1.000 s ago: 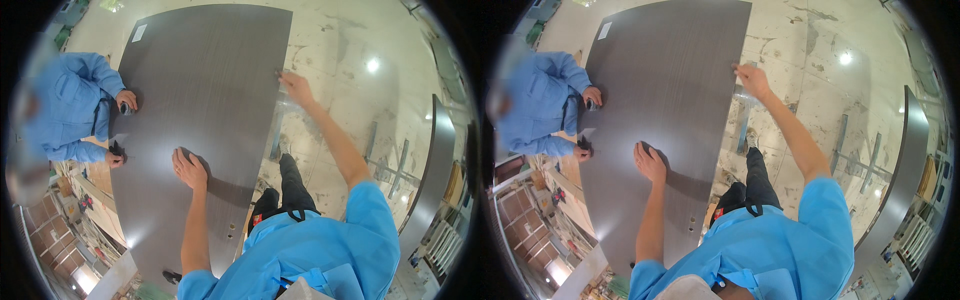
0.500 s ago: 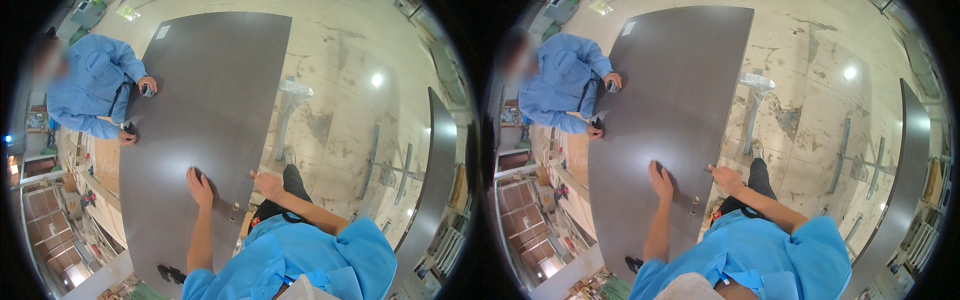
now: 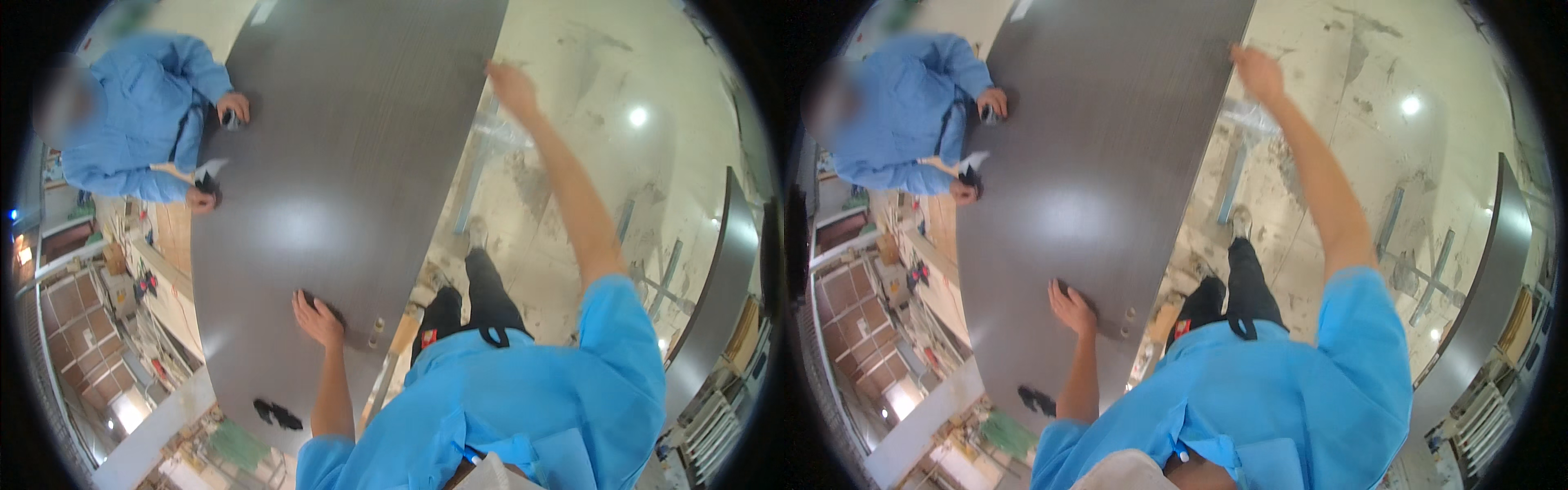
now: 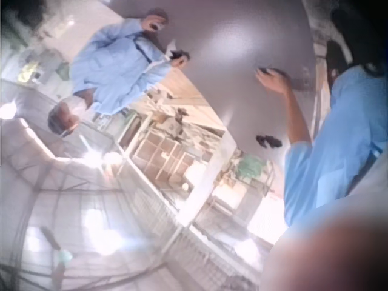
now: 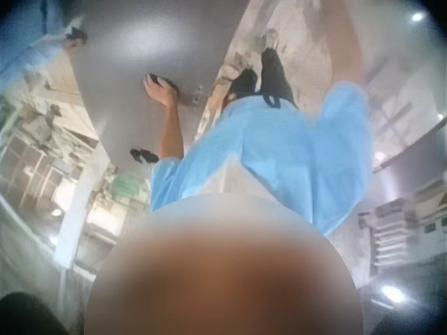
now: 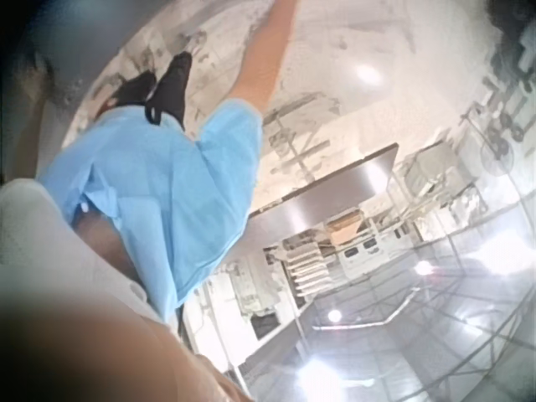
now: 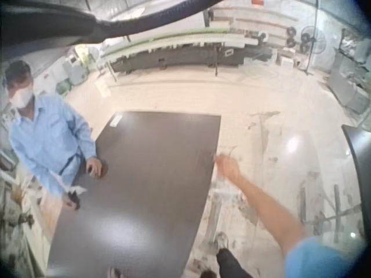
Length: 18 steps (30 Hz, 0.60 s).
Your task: The person scrapes a large grey sheet with a small metal tool, moving along the edges and surface. They pause to wipe the sheet with a black cloth and continue scraping. Another person stands nearby and briefly marks the sheet.
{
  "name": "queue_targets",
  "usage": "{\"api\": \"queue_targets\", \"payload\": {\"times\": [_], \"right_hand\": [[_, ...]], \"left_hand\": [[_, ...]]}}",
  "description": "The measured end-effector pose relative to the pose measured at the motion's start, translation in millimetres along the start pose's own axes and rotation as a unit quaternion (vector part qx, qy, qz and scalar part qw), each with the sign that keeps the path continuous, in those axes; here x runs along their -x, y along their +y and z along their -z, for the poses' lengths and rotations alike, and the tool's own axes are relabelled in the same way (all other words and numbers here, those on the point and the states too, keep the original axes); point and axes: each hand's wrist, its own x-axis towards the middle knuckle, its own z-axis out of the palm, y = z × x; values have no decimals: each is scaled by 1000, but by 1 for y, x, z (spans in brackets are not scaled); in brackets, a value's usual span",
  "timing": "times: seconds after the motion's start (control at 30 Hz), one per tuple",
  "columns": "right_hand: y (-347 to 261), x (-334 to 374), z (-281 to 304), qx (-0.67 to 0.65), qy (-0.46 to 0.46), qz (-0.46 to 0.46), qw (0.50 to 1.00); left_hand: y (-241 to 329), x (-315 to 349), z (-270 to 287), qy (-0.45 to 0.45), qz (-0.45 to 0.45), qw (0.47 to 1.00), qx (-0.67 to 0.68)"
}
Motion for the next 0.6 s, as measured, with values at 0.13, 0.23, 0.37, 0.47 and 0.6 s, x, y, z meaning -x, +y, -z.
{"api": "queue_targets", "payload": {"times": [0.13, 0.23, 0.37, 0.47, 0.6], "right_hand": [[13, -15, -8, -49, 18, -17, 999], [-4, 11, -15, -82, 14, -43, 996], [-40, 80, -22, -90, 17, 44, 995], [-82, 157, -34, -101, 7, 70, 992], [-146, 262, -49, -85, 26, 178, 980]], "left_hand": [[-5, 0, -4, -3, 5, 1000, 13], [-7, -1, -5, -5, 10, 1000, 5], [-9, 0, -6, -16, 14, 1000, -1], [-11, 2, -8, 1, -2, 1000, 6], [-15, 5, -12, 36, -22, 999, 26]]}}
